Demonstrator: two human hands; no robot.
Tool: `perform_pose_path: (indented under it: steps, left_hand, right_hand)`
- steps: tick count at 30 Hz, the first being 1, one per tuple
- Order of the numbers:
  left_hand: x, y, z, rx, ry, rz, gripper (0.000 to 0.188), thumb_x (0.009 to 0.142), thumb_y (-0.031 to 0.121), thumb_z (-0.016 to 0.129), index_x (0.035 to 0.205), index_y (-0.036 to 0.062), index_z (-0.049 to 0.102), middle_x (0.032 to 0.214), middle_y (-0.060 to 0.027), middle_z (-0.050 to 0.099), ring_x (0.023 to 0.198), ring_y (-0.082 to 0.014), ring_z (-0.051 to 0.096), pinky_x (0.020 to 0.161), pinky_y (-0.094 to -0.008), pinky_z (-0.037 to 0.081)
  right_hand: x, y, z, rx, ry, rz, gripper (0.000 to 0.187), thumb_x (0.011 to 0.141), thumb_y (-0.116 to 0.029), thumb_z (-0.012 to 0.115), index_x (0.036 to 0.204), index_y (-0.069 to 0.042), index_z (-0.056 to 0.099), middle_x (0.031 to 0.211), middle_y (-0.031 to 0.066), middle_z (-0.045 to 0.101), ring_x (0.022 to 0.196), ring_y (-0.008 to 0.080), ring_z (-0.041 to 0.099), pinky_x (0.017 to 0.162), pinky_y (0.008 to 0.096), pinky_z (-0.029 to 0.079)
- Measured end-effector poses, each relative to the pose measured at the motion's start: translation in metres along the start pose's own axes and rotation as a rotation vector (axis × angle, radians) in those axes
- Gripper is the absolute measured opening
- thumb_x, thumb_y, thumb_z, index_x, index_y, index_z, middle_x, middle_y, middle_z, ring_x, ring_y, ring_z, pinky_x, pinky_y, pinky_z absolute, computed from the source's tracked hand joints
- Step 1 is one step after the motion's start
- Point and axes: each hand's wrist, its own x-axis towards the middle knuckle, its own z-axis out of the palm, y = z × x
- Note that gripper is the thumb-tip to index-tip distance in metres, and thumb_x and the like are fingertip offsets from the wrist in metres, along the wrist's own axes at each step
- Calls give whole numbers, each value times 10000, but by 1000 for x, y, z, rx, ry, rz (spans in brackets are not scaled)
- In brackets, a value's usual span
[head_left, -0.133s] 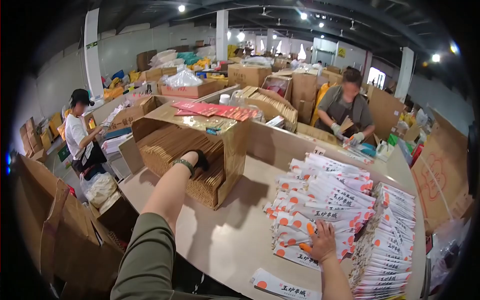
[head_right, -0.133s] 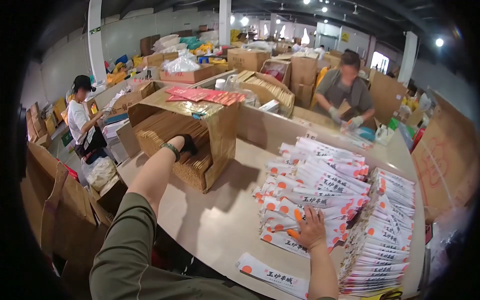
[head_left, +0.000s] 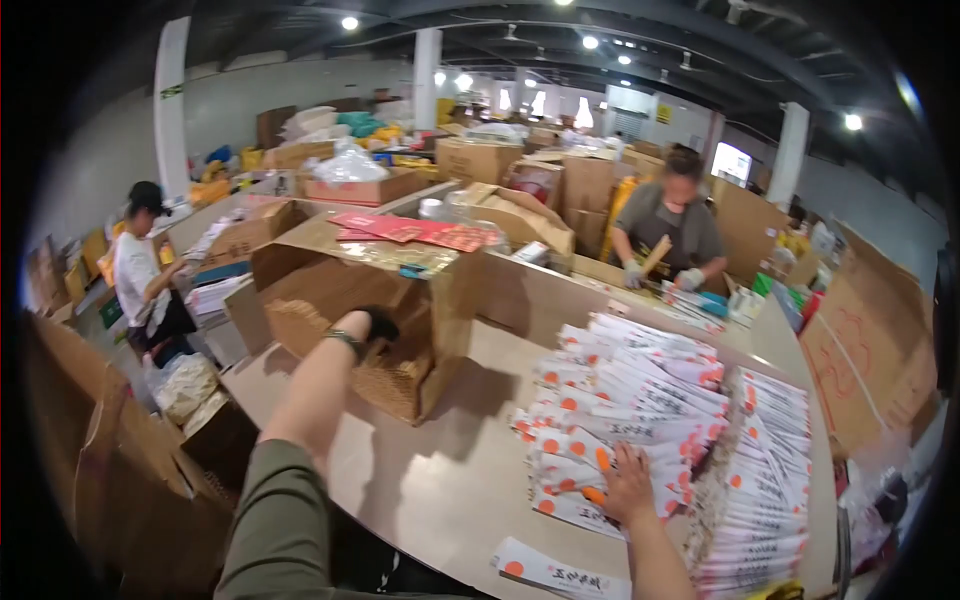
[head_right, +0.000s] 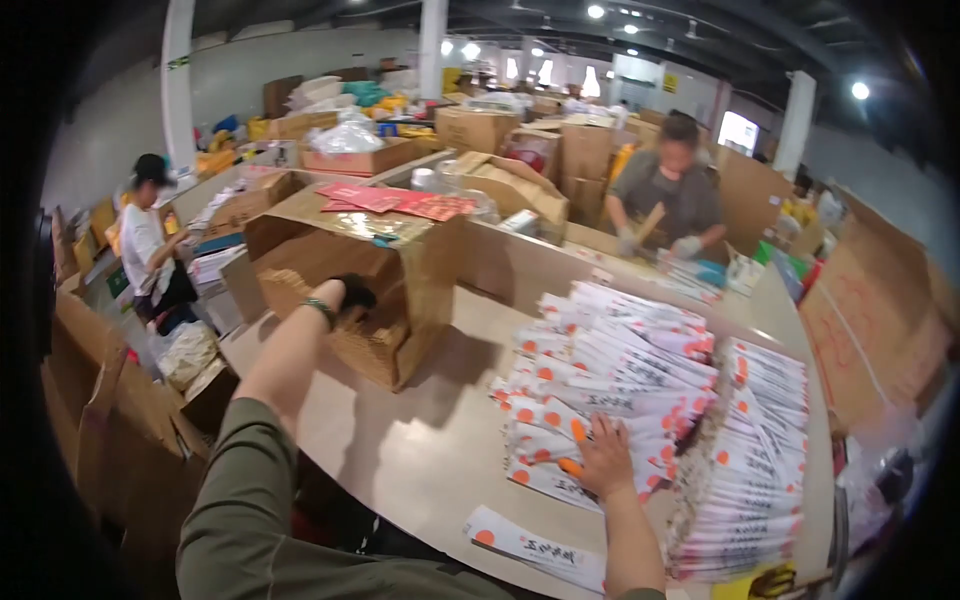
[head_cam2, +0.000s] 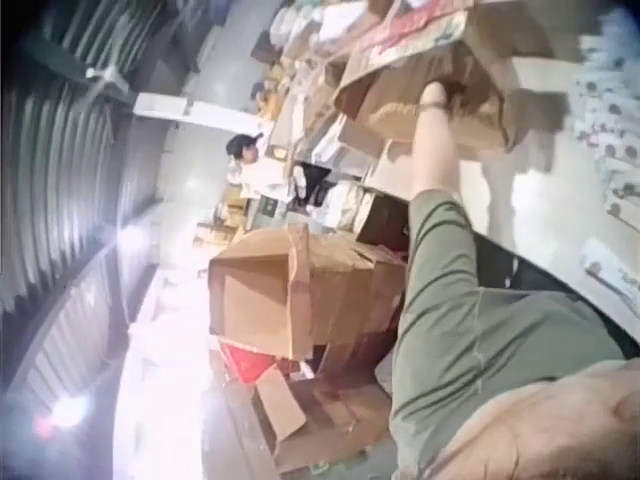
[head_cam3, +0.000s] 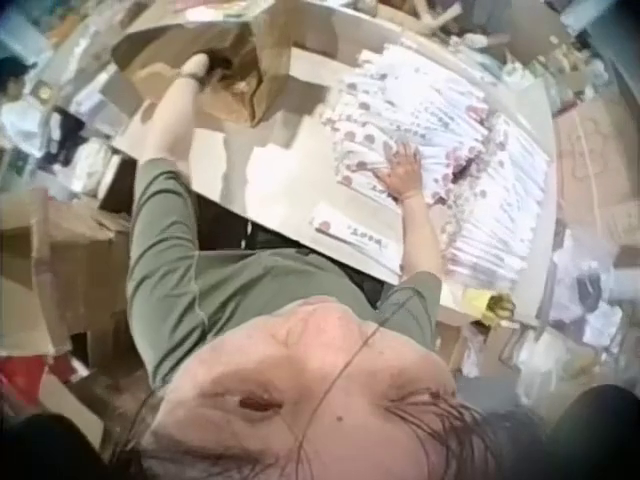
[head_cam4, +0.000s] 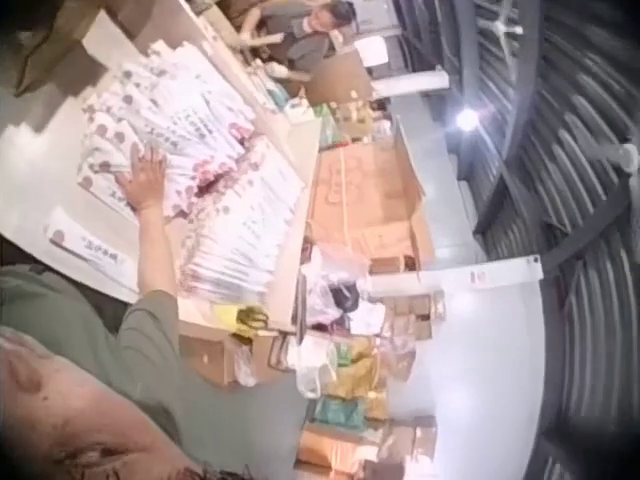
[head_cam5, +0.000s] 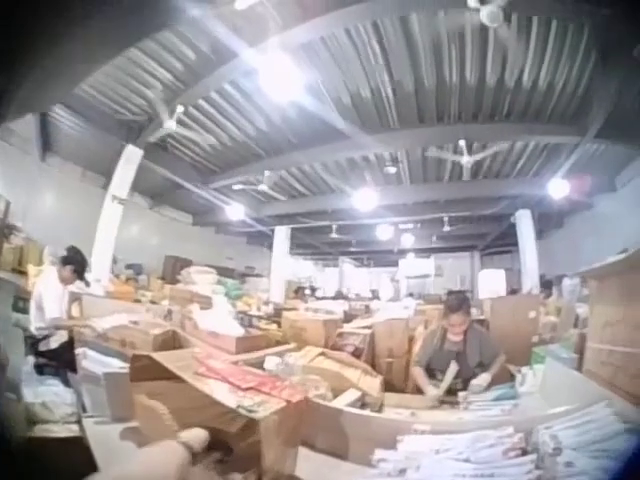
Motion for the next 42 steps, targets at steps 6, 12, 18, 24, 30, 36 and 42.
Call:
perform_pose_path:
  steps: [6,12,18,24,30,36,42]
  left_hand:
    - [-156,85,39,-1384,-76,224,118,849,125,647,920,32,631,762,-98,649,646,-199,645,571,-320,551]
    - [-277,136,210,-850,392,231,587,639,97,753,1167,34,504,879,-89,609,825,-208,633,714,-359,532]
    - [-308,156,272,-603,320,474,461,813,245,669,1218,59,552,1070,-165,630,958,-340,618,777,-407,500]
    - [-309,140,257,-269,239,528,463,739,284,736,1103,49,574,967,-171,637,882,-352,619,757,-427,509]
    - [-326,133,257,-1093,-547,318,396,799,135,715,1151,83,542,814,-17,565,734,-146,575,643,-327,481]
    - [-347,154,225,-1668,-643,135,524,883,98,624,1361,70,412,838,13,542,777,-86,549,694,-241,454]
    - [-351,143,223,-1781,-751,-37,557,916,135,612,1422,65,389,902,5,584,799,-68,529,683,-187,431]
  right_hand:
    - [-11,-26,-23,22,-75,177,729,772,-517,686,1335,-93,499,1390,210,420,1324,355,368,1101,511,278]
    - [58,-149,-50,829,113,331,1041,682,-333,849,1463,-21,235,1355,209,440,1250,338,445,1066,418,353]
    - [79,-228,-51,1394,365,392,917,764,-74,777,1480,-6,209,915,42,575,811,118,543,772,268,470]
    - [66,-226,-56,1605,262,549,568,787,-7,701,1313,39,494,805,-8,560,733,92,522,709,257,469]
    - [80,-211,-73,1795,164,650,504,832,-164,720,1252,28,516,1051,51,574,941,143,554,848,291,461]
    - [-3,-164,-66,650,72,347,433,786,-169,733,1166,-20,590,1065,138,577,954,299,566,840,371,466]
    - [-62,-168,-81,465,-157,236,355,742,-140,742,1059,-19,638,1005,129,577,931,300,577,798,383,477]
